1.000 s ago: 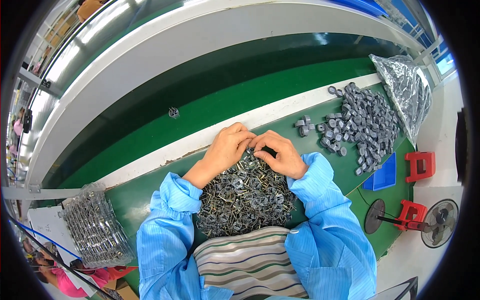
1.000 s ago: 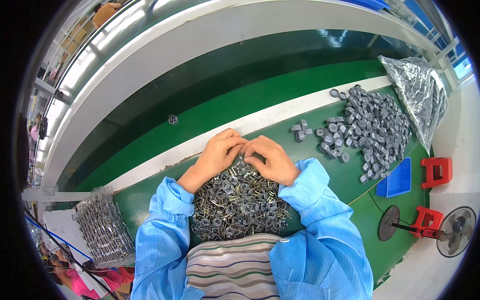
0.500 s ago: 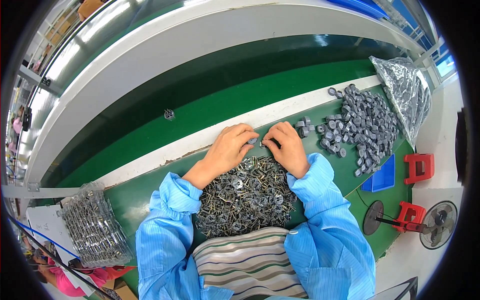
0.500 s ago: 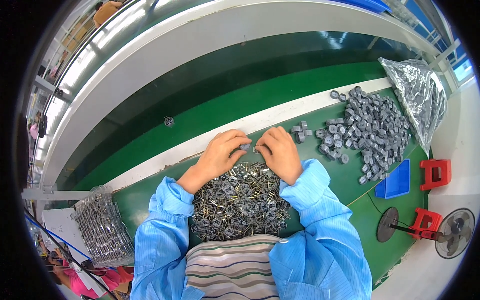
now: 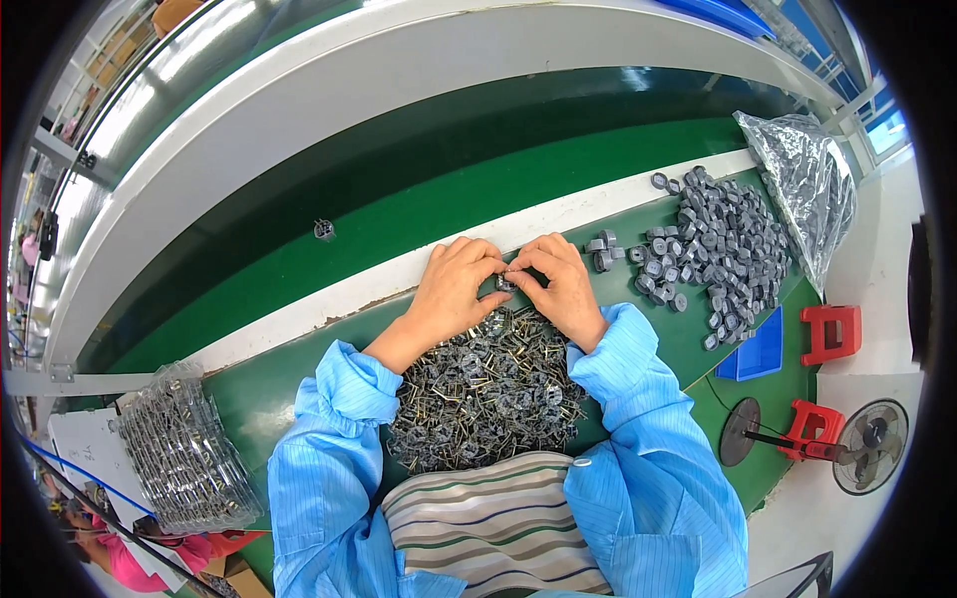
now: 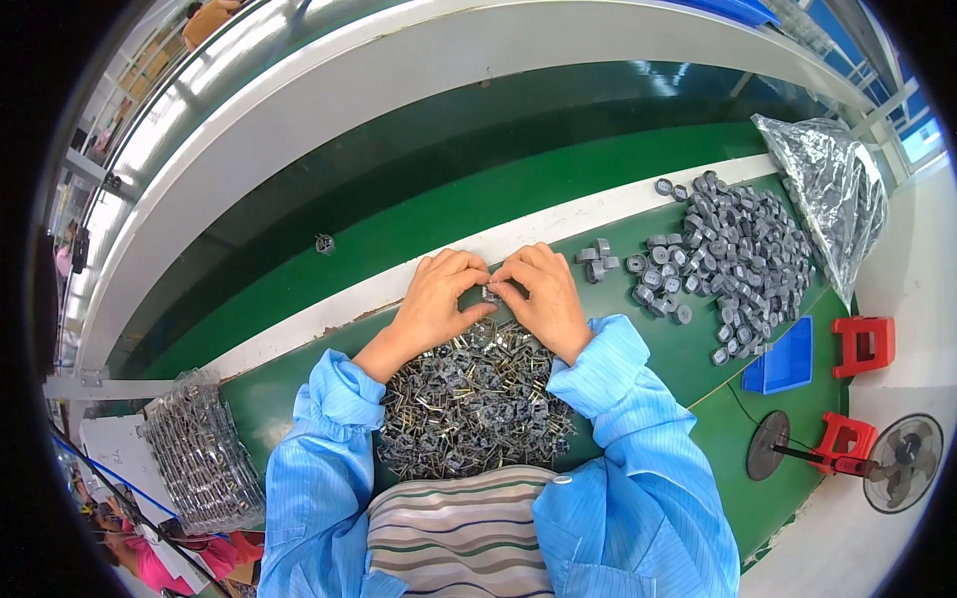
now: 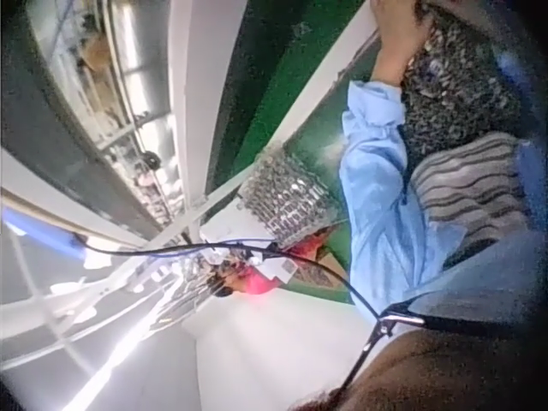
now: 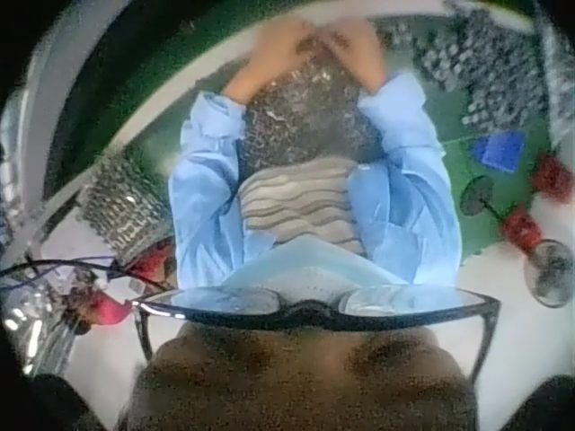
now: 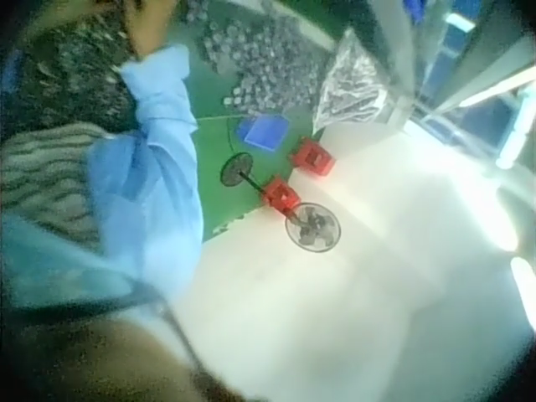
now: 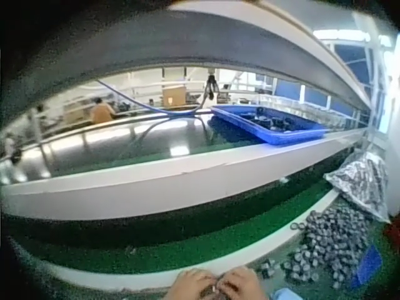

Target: The person assembles small metal pins and plastic disks by hand on a production line.

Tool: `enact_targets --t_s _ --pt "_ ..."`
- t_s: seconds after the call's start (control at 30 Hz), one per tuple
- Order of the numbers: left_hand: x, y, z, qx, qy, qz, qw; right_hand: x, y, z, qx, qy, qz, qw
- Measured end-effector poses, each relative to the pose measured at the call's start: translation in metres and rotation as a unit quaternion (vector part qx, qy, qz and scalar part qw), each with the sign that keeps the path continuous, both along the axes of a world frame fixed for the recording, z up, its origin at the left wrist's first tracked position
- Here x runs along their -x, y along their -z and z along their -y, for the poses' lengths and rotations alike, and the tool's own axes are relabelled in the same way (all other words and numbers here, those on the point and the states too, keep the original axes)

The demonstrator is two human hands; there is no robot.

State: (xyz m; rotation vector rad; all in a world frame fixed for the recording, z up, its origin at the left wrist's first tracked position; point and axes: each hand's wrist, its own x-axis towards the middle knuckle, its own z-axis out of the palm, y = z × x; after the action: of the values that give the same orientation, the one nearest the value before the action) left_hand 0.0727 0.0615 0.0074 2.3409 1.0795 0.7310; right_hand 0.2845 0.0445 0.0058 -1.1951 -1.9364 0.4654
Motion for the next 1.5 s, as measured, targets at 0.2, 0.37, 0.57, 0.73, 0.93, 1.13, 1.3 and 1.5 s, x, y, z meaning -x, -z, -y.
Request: enact_targets --t_s 0.2,0.37,0.57,0.73,0.93,1.13,1.3,1.5 --pt "0.002 0.004 -0.001 0.017 -0.001 0.018 1.0 0.0 -0.007 0.002 -0.021 -0.001 0.067 0.998" --pt "0.002 0.005 -0.002 0.003 -0.002 0.019 1.0 0.004 -0.002 0.001 -0.027 0.01 0.051 0.998" --pt "0.0 0.004 -0.002 -0.001 0.001 0.021 1.0 0.003 -0.004 0.002 -0.017 -0.006 0.088 0.996" --pt "0.001 0.003 -0.001 0.006 -0.002 0.032 0.999 0.006 -0.009 0.007 0.056 0.023 0.046 0.997" --pt "0.031 -0.012 -0.021 -0.018 -0.088 0.033 0.995 -0.031 -0.034 0.011 -0.08 0.214 0.195 0.954" --pt "0.092 0.015 -0.066 0.006 -0.231 0.001 0.973 -0.05 -0.017 0.01 -0.032 0.235 0.209 0.949" --pt "0.107 0.008 -0.062 0.007 -0.27 -0.001 0.963 -0.037 -0.03 0.007 -0.091 0.227 0.244 0.938" --pt "0.083 -0.05 -0.033 0.078 0.143 -0.057 0.985 -0.011 -0.019 0.018 0.107 -0.144 -0.012 0.984"
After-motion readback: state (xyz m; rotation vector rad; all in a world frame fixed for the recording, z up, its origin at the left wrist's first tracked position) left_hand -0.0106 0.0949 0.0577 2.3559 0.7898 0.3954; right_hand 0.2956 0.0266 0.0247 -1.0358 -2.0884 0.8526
